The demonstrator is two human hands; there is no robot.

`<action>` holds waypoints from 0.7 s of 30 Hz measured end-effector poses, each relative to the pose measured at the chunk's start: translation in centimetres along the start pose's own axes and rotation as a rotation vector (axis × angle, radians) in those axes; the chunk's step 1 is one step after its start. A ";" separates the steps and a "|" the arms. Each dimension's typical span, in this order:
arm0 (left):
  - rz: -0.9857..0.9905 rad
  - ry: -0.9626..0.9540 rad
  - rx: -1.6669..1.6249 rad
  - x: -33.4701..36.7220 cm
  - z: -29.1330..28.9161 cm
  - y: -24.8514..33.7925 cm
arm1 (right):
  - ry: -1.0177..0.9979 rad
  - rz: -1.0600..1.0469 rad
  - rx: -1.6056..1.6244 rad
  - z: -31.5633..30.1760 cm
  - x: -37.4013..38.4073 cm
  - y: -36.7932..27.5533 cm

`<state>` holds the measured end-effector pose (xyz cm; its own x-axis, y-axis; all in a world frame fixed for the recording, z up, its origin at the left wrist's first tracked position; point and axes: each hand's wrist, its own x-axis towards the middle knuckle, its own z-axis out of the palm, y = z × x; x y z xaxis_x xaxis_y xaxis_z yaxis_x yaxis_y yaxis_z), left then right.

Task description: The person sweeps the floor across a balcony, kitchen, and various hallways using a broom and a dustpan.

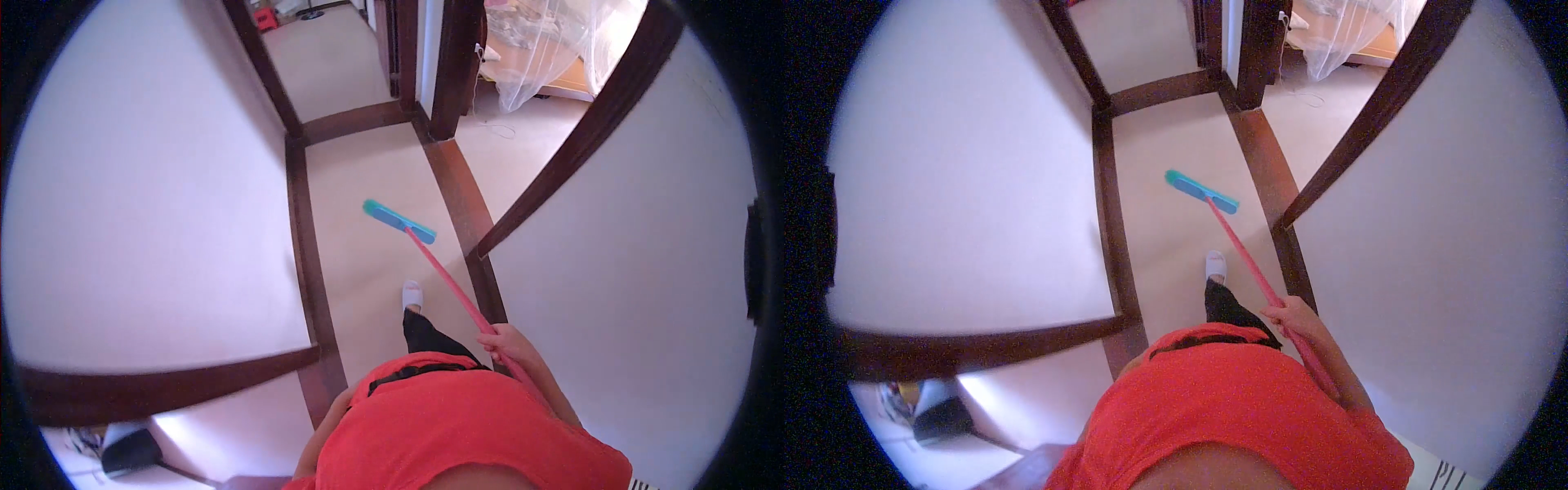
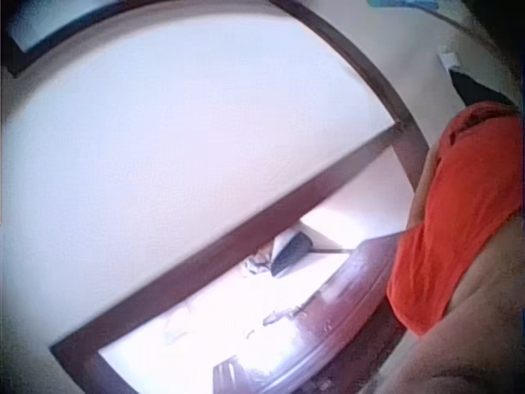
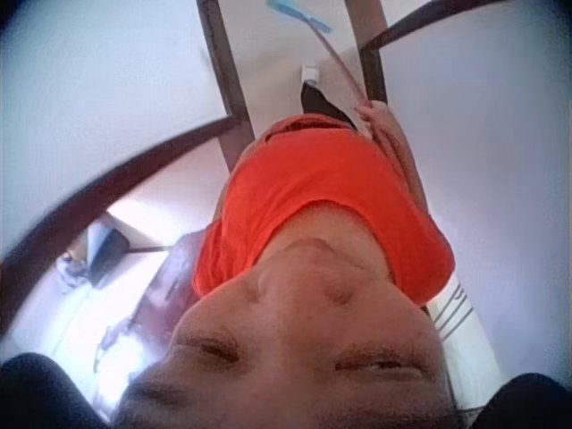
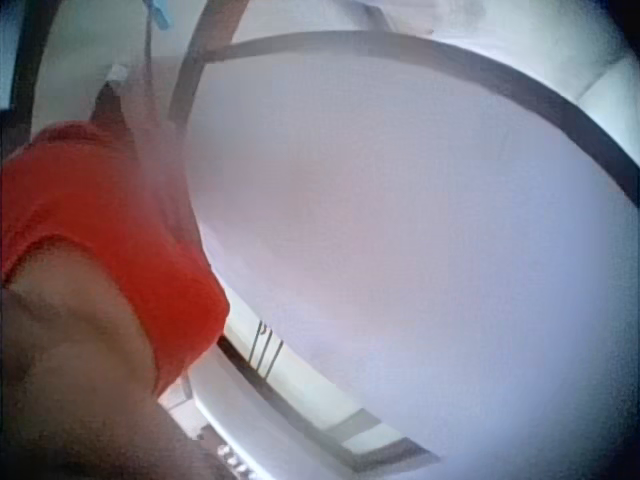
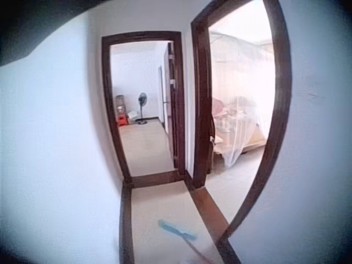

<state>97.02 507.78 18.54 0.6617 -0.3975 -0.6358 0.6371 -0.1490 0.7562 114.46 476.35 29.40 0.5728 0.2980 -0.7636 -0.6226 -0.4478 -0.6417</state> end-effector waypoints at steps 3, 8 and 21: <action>-0.017 0.077 -0.070 1.5 -6.9 4.1 | -0.021 -0.022 -0.035 -1.7 8.5 -7.4; -0.009 0.319 -0.390 2.1 -18.3 12.1 | -0.064 -0.034 -0.142 -4.9 19.3 -21.3; 0.249 0.610 -0.099 20.1 -53.3 30.8 | -0.041 0.061 -0.100 -2.6 43.3 -54.7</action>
<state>151.07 543.46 20.82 0.8803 0.1787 -0.4394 0.4503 -0.0235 0.8926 174.67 511.57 31.60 0.5118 0.3010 -0.8046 -0.5978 -0.5478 -0.5853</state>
